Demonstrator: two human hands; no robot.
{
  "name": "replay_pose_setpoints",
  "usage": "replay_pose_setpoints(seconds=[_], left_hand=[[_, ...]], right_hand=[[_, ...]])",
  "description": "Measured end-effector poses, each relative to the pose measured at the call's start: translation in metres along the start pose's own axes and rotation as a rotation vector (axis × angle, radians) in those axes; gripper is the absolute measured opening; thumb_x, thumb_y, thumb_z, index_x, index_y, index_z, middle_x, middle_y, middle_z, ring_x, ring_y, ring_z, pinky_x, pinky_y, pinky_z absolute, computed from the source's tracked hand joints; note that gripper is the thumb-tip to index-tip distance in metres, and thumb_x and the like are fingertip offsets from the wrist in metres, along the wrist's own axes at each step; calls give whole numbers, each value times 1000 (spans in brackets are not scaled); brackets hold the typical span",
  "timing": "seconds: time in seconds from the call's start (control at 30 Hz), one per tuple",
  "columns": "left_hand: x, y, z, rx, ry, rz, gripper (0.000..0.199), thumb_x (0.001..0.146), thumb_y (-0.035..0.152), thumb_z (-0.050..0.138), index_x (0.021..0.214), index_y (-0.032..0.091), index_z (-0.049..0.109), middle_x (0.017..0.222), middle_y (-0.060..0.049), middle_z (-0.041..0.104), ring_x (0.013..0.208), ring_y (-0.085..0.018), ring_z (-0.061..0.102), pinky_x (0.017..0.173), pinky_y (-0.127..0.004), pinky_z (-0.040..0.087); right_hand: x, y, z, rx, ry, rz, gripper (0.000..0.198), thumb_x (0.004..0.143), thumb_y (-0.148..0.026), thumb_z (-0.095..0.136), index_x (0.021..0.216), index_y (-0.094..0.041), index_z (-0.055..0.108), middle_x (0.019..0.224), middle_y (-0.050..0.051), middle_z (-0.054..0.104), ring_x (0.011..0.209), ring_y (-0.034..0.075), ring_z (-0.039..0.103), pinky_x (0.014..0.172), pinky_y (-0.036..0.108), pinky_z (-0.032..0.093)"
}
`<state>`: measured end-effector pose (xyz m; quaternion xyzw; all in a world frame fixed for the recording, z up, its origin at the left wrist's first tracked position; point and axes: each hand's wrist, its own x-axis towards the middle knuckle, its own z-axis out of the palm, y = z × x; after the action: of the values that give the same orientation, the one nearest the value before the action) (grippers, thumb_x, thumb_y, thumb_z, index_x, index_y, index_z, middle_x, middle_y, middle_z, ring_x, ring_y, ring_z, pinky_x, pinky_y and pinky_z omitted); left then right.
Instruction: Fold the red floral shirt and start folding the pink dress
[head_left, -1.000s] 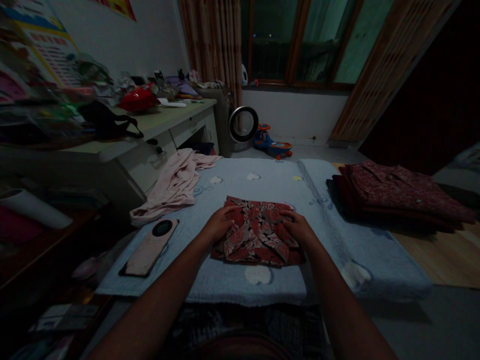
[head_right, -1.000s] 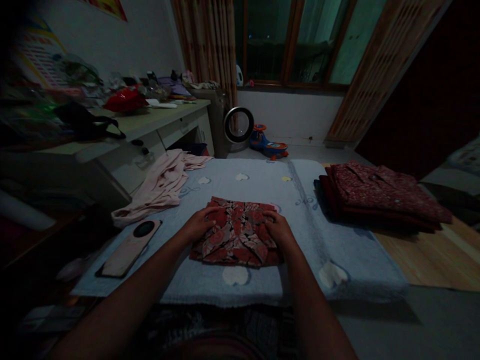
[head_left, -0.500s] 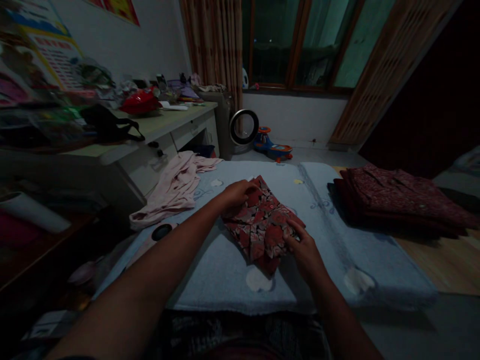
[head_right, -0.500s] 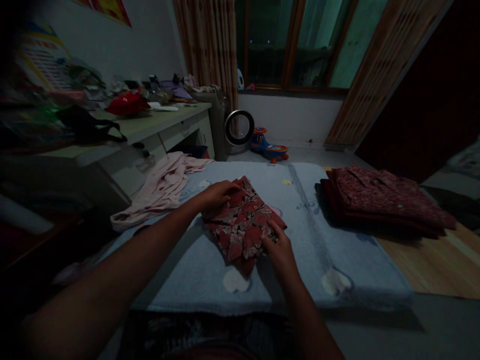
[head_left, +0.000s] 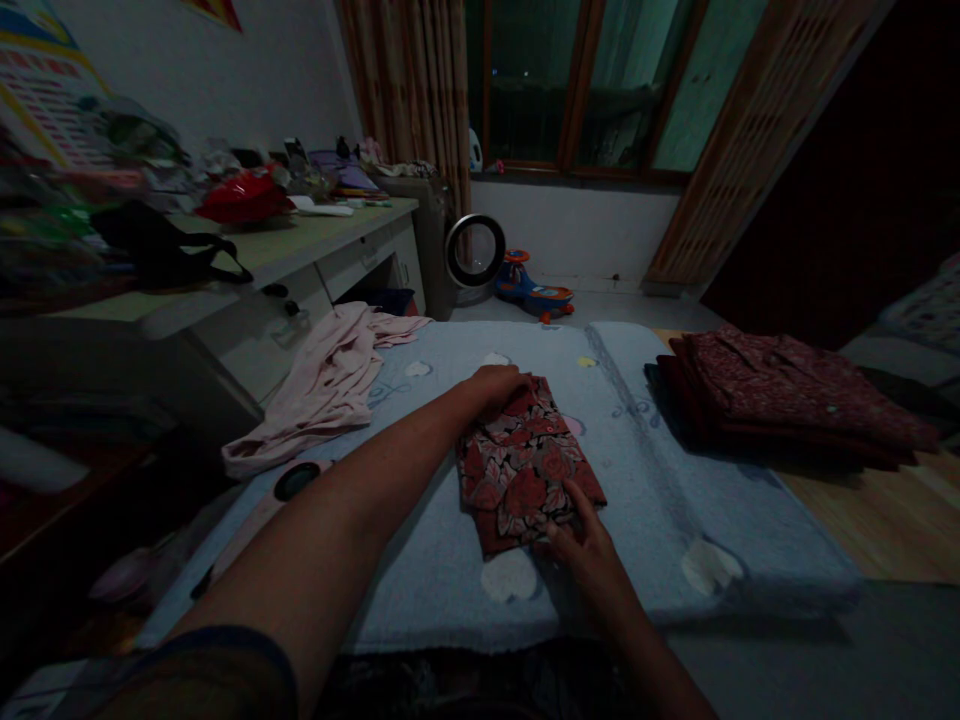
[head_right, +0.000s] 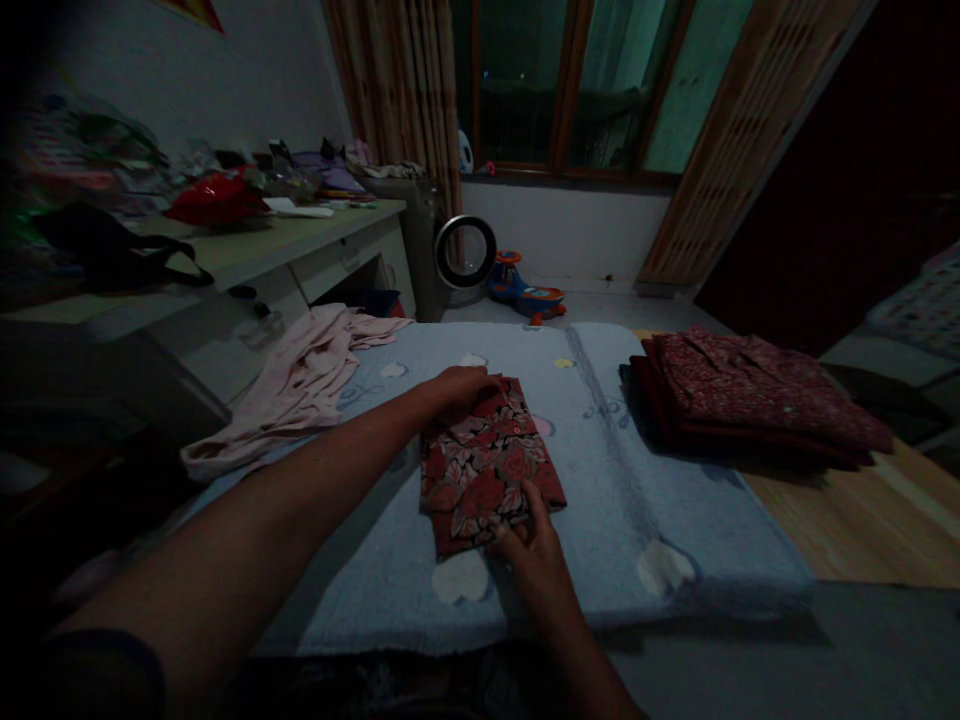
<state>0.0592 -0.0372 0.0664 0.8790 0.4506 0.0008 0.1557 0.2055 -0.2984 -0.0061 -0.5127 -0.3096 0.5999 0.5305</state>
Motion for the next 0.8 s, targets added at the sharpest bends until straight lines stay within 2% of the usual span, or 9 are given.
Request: replay_pose_setpoints(seconds=[0.13,0.23,0.33,0.43,0.47,0.53,0.63,0.73,0.8], left_hand=[[-1,-13,24,-4,63,22,70,75,17,70,141,29,51,132,-13,61,116,-31,59,98,-39,42],[-11,-20,34,-24,199,-66,77,76,21,70,148,25,40,149,-15,46,132,-35,45,110,-48,33],[-33,-25,39,-130,408,-220,70,80,24,66,145,20,41,153,-17,38,139,-36,35,114,-52,27],[-71,-26,50,-414,506,-405,56,82,21,59,137,15,45,142,-19,46,133,-31,45,110,-46,37],[-86,-24,55,-560,514,-469,52,83,21,58,133,15,46,138,-18,49,126,-29,51,104,-43,43],[-118,-15,67,-885,447,-599,50,81,20,59,128,18,44,128,-15,56,110,-24,61,90,-38,51],[-162,9,82,-1232,355,-725,60,77,21,65,131,21,38,125,-12,60,100,-19,64,79,-30,51],[-187,35,90,-1509,290,-761,71,71,22,75,130,24,36,116,-9,66,94,-18,67,77,-28,50],[-192,48,94,-1699,276,-746,62,71,26,78,123,23,43,110,-7,69,88,-17,69,76,-29,51]], right_hand=[[-2,1,-6,-56,-6,12,88,73,-43,78,150,-32,38,147,9,51,123,28,58,89,39,57],[-5,0,-5,-35,-63,54,83,71,-39,80,146,-33,45,144,8,53,113,26,64,87,40,56],[-6,1,-1,-12,-141,177,84,72,-38,80,147,-30,44,118,9,69,91,22,70,82,39,55],[-5,5,4,-7,-225,230,83,75,-38,77,149,-26,41,93,7,74,79,20,71,78,37,53],[-5,6,5,-4,-247,231,82,76,-38,76,149,-25,41,91,6,74,78,20,70,77,37,53],[-3,8,7,3,-279,235,77,76,-37,76,146,-23,45,89,6,74,80,20,70,75,35,52],[-1,6,10,72,-300,243,73,72,-35,79,139,-23,52,88,6,74,85,21,70,71,33,52],[-2,-1,12,184,-281,244,68,67,-32,83,131,-24,59,90,5,73,85,21,69,68,31,53],[-3,-7,13,233,-263,251,65,66,-31,84,127,-25,62,92,5,73,86,21,70,69,31,53]])
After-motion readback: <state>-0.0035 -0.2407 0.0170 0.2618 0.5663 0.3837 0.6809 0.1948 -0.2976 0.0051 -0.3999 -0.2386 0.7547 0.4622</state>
